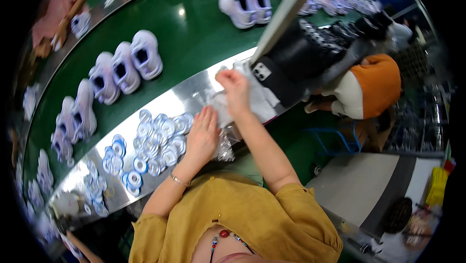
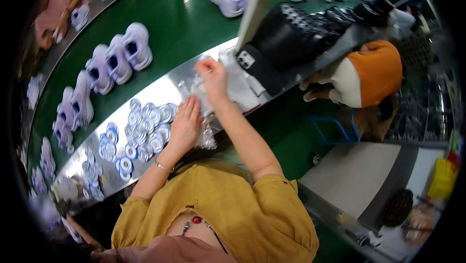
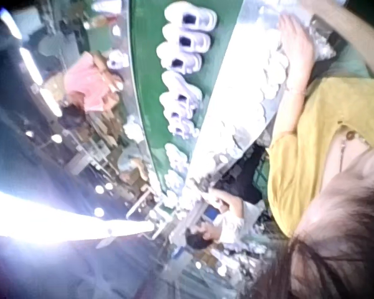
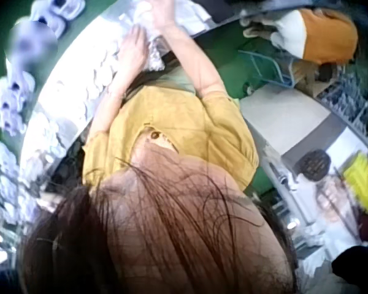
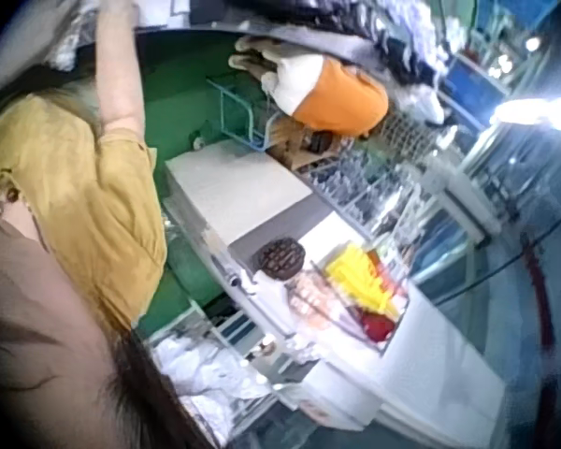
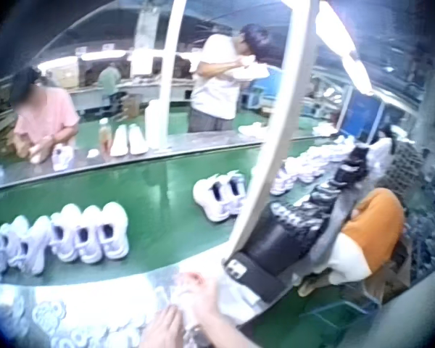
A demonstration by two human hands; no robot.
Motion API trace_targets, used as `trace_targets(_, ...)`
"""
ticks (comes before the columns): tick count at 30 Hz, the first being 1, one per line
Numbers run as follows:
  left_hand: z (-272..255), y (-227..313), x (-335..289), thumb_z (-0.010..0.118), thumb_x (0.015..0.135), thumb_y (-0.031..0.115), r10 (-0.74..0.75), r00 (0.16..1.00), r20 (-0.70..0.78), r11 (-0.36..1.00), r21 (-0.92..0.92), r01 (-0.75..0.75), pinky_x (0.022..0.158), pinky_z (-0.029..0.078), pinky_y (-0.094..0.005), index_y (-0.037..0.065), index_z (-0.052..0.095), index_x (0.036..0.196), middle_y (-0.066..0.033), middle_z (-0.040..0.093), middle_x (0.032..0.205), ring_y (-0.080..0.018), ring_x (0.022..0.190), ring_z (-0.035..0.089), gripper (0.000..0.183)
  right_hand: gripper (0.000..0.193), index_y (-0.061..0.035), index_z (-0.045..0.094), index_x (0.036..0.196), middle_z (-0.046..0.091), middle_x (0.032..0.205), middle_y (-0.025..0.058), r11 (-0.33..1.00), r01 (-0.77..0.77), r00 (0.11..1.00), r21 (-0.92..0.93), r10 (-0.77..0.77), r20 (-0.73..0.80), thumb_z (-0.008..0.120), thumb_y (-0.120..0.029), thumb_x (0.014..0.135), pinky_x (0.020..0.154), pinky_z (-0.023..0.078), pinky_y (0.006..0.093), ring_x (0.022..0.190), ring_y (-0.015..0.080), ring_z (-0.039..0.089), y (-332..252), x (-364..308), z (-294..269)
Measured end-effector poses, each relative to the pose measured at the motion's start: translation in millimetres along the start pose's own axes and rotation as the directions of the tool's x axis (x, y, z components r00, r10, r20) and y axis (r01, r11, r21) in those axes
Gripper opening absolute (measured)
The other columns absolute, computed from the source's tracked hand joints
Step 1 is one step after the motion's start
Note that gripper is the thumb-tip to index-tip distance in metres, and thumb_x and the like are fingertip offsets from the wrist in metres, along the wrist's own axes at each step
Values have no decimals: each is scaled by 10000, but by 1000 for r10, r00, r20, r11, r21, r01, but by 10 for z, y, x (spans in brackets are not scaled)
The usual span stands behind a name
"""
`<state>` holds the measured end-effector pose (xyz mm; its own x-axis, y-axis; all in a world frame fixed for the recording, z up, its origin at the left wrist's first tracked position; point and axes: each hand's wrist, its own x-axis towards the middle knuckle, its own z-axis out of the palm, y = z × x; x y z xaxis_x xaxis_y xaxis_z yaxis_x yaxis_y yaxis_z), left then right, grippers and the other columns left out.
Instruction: The person stands at a factory assembly line and repeatedly picks up small circular stickers, peels off the backing, and places them inside the tongue area of light-colored sneakers moving along a green conveyor belt. The person handles the shoes and stickers by hand without using tools.
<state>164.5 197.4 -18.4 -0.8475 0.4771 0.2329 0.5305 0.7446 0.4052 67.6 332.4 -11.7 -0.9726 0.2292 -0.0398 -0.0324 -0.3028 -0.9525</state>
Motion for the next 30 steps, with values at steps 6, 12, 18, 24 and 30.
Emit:
trace_targets(6, -36, 13, 11, 592, 812, 113, 26, 997, -75, 999, -22, -28, 1030, 332, -452, -28, 481, 1222, -236, 433, 1306, -369, 1234, 409, 448, 75, -8, 531, 951, 620, 824, 89, 963, 65, 992, 261, -90, 86, 527, -73, 915, 760, 496, 287, 760, 146, 592, -460, -27, 91)
trace_targets(12, -308, -160, -172, 618, 731, -13, 14, 901, -433, 998, -56, -42, 830, 456, -399, 17, 596, 1019, -159, 579, 1037, -324, 990, 550, 290, 76, -55, 552, 969, 487, 689, -20, 993, -116, 958, -13, 115, 264, 544, -94, 904, 524, 346, 204, 589, 46, 415, -740, -268, 86)
trace_targets(18, -799, -775, -430, 708, 668, 67, -233, 919, -319, 972, -116, 206, 794, 417, -384, 20, 586, 1026, -130, 559, 997, -307, 940, 515, 382, 71, -30, 584, 913, 514, 705, -42, 919, -2, 886, -394, 185, 425, 577, -87, 872, 508, 330, 188, 588, 18, 415, -335, -609, 176)
trace_targets(24, -846, -744, -521, 757, 646, 196, -206, 967, -148, 979, -45, 201, 830, 398, -401, 30, 606, 1056, -118, 553, 1025, -289, 997, 488, 467, 144, -28, 579, 897, 527, 590, 64, 768, 209, 811, -605, 210, 546, 613, -142, 816, 502, 389, 300, 530, 153, 504, -216, -709, 463)
trace_targets(30, -763, -815, -547, 749, 651, 165, -187, 967, -173, 980, -106, 170, 837, 404, -389, 5, 594, 1054, -128, 558, 1061, -294, 981, 506, 461, 235, -61, 602, 978, 601, 729, 105, 338, 714, 645, -613, 24, 764, 618, -144, 758, 570, 468, 381, 648, 260, 594, -36, -675, 655)
